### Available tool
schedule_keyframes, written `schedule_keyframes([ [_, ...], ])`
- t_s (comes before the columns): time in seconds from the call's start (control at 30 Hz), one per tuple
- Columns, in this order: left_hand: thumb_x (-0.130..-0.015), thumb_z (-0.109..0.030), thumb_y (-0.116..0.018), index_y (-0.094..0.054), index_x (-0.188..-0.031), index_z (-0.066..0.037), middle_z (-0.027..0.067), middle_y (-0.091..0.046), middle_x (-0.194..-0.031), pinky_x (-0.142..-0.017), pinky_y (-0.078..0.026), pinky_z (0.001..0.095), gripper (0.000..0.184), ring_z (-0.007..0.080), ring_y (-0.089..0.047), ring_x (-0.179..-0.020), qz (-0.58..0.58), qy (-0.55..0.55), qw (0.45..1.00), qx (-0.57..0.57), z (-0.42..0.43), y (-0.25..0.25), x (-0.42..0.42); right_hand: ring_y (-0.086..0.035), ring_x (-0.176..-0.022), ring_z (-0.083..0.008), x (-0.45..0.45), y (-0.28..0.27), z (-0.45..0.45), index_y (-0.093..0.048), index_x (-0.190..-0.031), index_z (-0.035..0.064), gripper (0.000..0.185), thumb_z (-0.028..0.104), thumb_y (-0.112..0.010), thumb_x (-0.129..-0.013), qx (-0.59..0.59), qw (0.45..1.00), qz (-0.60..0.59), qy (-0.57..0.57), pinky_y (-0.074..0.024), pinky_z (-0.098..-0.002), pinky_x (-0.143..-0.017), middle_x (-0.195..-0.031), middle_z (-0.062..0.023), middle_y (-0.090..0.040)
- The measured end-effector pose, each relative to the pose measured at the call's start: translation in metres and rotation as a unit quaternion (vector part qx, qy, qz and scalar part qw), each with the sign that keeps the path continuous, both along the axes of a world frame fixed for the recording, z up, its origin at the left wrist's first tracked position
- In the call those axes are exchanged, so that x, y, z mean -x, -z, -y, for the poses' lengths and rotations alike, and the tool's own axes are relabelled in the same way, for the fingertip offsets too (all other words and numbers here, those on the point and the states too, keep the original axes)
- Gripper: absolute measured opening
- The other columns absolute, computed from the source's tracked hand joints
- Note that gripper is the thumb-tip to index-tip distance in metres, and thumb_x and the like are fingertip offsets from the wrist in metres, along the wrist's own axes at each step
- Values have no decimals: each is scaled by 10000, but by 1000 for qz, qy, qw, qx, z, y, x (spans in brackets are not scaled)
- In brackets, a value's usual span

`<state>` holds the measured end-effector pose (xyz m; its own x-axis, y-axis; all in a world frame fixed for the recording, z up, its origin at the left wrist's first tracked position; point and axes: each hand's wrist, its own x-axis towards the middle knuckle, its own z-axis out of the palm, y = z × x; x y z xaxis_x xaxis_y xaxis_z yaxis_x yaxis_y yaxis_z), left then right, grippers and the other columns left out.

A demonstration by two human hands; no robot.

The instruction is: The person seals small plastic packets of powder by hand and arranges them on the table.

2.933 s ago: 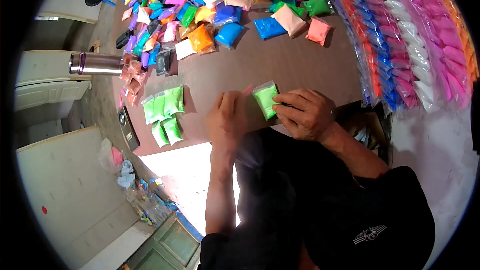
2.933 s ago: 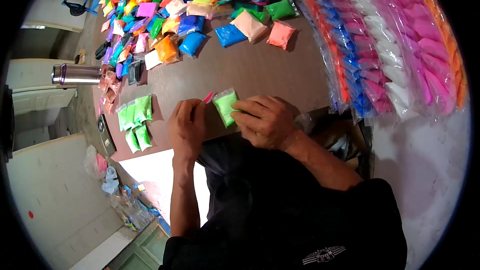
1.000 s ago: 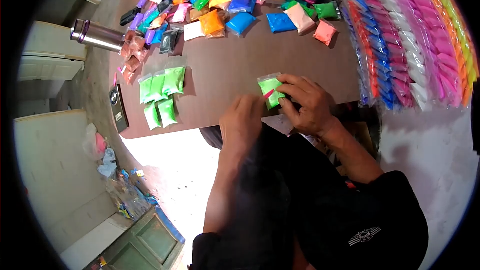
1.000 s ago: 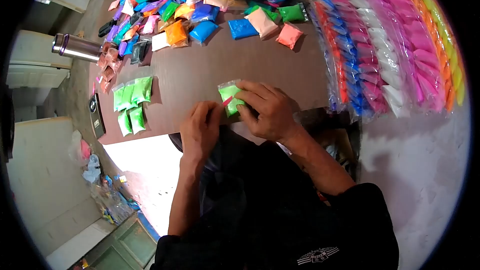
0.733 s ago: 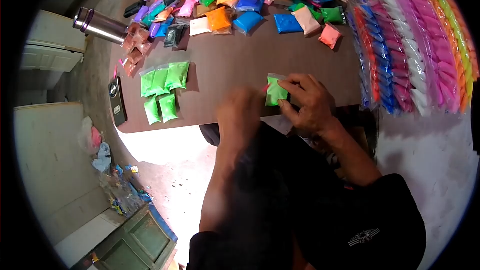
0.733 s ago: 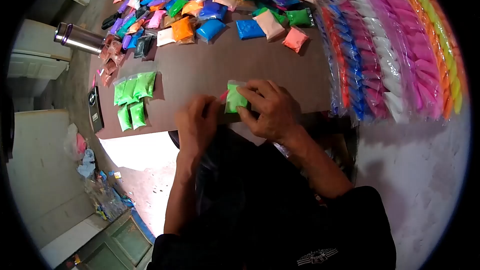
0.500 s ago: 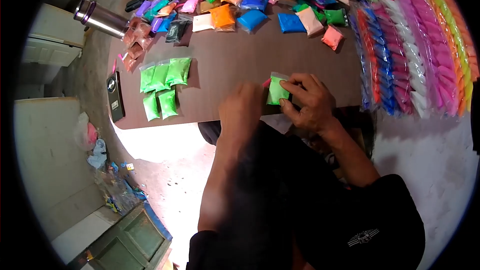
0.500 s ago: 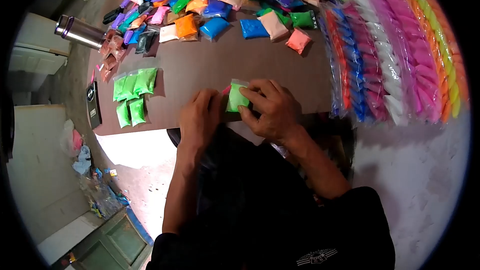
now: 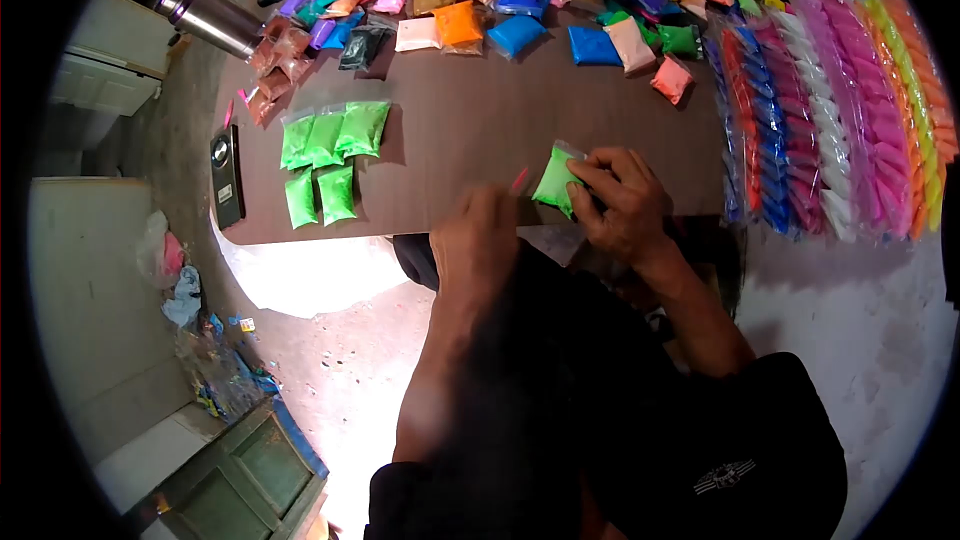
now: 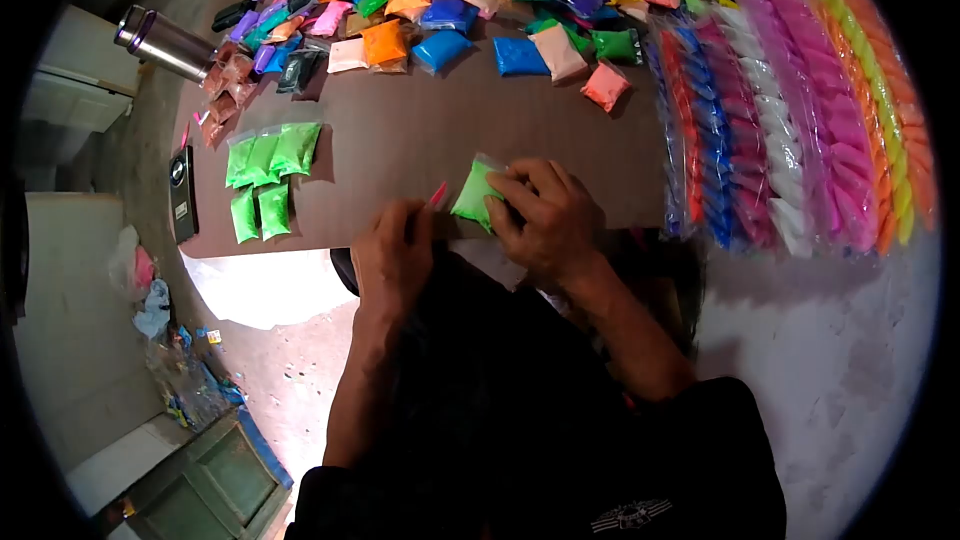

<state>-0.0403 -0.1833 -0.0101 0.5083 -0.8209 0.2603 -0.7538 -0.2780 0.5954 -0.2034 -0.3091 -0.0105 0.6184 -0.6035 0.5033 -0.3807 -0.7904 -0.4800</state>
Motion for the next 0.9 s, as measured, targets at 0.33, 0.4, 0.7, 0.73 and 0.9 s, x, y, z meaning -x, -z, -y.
schedule_keyframes([
  [0.33,-911,-130,-750,-663,-876,-73,139,-694,-829,-593,-538,438,109,367,-693,-708,-6,27,999,32,-8,-3,19,-659,-811,-218,-1,3,-3,-782,-997,115,170,131,-776,-828,9,1000,0,26,-543,-361,-694,-934,-33,-664],
  [0.4,-909,-110,-754,-664,-884,-66,156,-704,-840,-603,-544,424,103,369,-702,-727,35,5,998,57,-12,-11,8,-664,-827,-229,-3,7,-2,-782,-993,110,166,134,-776,-829,8,1000,12,23,-547,-361,-704,-940,-39,-670],
  [0.7,-963,-51,-711,-707,-977,51,104,-676,-762,-620,-496,275,102,147,-615,-662,-92,-172,968,156,-85,-28,-49,-672,-950,-304,-3,1,-18,-741,-1084,61,309,167,-808,-802,-16,1000,2,1,-550,-400,-800,-1090,-120,-675],
  [0.73,-969,-64,-713,-711,-951,61,55,-675,-773,-614,-468,247,127,82,-572,-683,-166,-216,945,182,-95,-27,-61,-667,-968,-314,-4,-3,-20,-730,-1106,54,344,171,-813,-794,4,1000,-18,-11,-548,-409,-813,-1114,-135,-668],
  [0.9,-972,-73,-706,-700,-930,62,43,-633,-691,-549,-430,249,141,71,-517,-600,-132,-327,912,210,-142,1,-127,-660,-991,-330,-6,-6,-25,-721,-1118,39,373,144,-823,-774,36,998,-33,-26,-544,-419,-830,-1133,-144,-670],
])
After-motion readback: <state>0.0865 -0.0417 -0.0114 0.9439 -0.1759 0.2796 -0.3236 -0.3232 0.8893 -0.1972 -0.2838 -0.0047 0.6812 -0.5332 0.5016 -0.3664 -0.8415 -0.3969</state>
